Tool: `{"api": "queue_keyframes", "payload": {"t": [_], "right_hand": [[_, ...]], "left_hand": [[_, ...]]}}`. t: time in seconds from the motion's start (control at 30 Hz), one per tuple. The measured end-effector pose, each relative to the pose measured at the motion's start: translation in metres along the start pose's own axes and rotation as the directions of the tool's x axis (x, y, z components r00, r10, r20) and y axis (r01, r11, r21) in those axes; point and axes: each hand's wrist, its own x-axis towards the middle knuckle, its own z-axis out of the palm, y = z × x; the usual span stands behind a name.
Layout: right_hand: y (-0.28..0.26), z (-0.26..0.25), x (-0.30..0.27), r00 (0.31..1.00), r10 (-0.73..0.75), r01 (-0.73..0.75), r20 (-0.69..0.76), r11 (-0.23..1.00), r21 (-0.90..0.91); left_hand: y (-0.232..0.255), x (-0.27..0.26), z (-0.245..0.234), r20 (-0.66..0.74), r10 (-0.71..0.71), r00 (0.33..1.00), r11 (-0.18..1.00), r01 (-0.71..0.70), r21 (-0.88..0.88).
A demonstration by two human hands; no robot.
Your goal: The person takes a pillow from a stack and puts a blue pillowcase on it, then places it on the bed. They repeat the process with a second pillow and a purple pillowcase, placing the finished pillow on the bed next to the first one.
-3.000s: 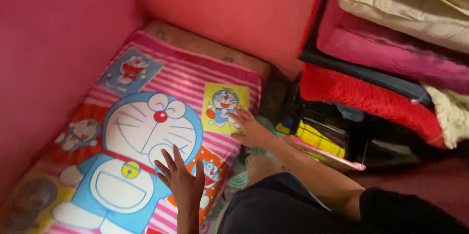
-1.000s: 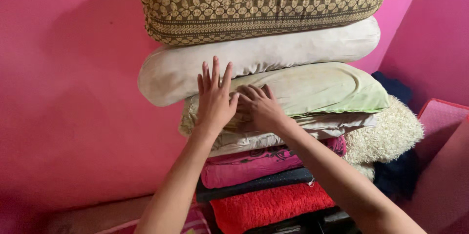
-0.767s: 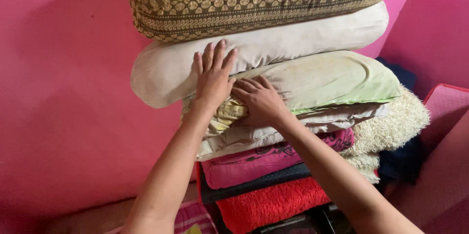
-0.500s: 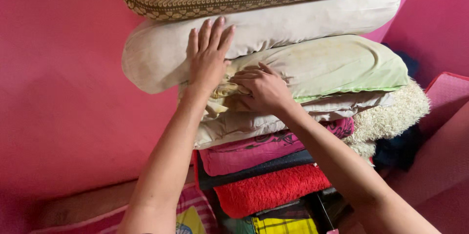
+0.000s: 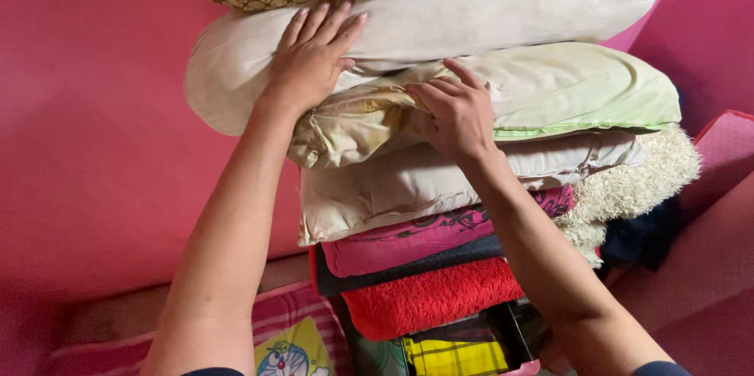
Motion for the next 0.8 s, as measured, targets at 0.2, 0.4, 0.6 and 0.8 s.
{"api": "queue_keyframes", "payload": {"t": [0.2,0.4,0.6,0.8], "right_hand": [[0.019,-0.031,0.014,0.982,0.027,-0.034,-0.185,0.999,-0.032],[0.055,-0.095,0.031,0.845,0.174,-0.162,-0.506,0.984,0.067],[0.027,-0.133,-0.014,0.901,0.256,-0.207,-0.351,0.963,0.171],[0.014,-0.157,-0.034,0.93,0.01,-0.131,0.367,0.943,0.306]], "left_hand": [[-0.011,0.005,0.012,-0.028,0.032,0.999,0.999,-0.032,-0.006],[-0.011,0.03,0.003,0.013,0.012,1.0,1.0,-0.011,-0.012],[0.004,0.036,0.006,0.091,-0.011,0.996,0.999,0.014,-0.032],[0.01,0.04,-0.002,0.126,-0.026,0.992,0.993,0.04,-0.111]]}}
